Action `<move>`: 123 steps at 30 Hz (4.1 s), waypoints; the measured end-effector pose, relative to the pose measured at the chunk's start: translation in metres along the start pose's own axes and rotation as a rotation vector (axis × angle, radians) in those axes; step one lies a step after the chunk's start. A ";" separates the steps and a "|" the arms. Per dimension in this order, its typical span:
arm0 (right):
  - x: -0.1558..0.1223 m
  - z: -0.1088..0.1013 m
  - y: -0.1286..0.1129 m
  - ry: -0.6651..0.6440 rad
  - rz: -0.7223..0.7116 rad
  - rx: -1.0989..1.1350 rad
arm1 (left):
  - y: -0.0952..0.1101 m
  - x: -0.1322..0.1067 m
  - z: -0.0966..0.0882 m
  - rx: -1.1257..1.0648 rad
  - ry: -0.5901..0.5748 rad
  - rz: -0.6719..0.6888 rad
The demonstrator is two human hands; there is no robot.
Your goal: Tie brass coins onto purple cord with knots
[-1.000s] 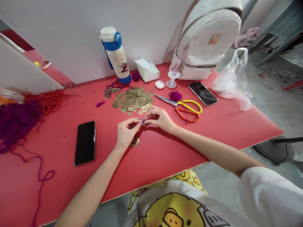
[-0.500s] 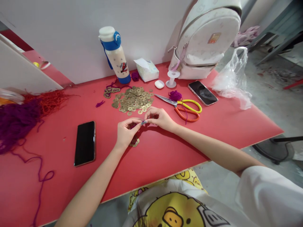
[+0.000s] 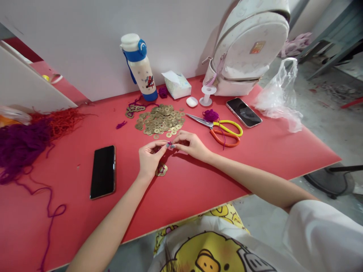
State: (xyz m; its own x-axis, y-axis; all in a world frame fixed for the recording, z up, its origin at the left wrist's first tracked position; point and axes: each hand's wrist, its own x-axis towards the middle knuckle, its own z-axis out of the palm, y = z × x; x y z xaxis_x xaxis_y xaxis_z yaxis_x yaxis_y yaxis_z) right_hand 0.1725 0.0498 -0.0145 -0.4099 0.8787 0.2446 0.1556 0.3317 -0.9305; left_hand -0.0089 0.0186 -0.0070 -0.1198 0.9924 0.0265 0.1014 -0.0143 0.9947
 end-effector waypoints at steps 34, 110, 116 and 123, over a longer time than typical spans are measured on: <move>-0.003 -0.002 -0.004 0.121 -0.225 -0.186 | 0.013 -0.011 0.006 -0.031 0.005 -0.201; 0.001 -0.003 -0.001 0.252 -0.195 -0.071 | 0.000 -0.008 0.005 0.108 -0.305 0.045; -0.002 0.001 -0.001 0.180 -0.196 -0.102 | 0.006 -0.009 0.006 0.103 -0.275 0.058; -0.002 0.000 0.000 0.148 -0.166 -0.107 | 0.007 -0.007 0.005 0.167 -0.183 0.074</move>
State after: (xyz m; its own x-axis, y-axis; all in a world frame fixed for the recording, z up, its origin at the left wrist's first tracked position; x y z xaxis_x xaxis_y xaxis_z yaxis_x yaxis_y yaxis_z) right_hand 0.1734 0.0480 -0.0150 -0.3029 0.8471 0.4367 0.1942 0.5035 -0.8419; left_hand -0.0022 0.0119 -0.0003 0.0731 0.9952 0.0654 0.2669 -0.0827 0.9602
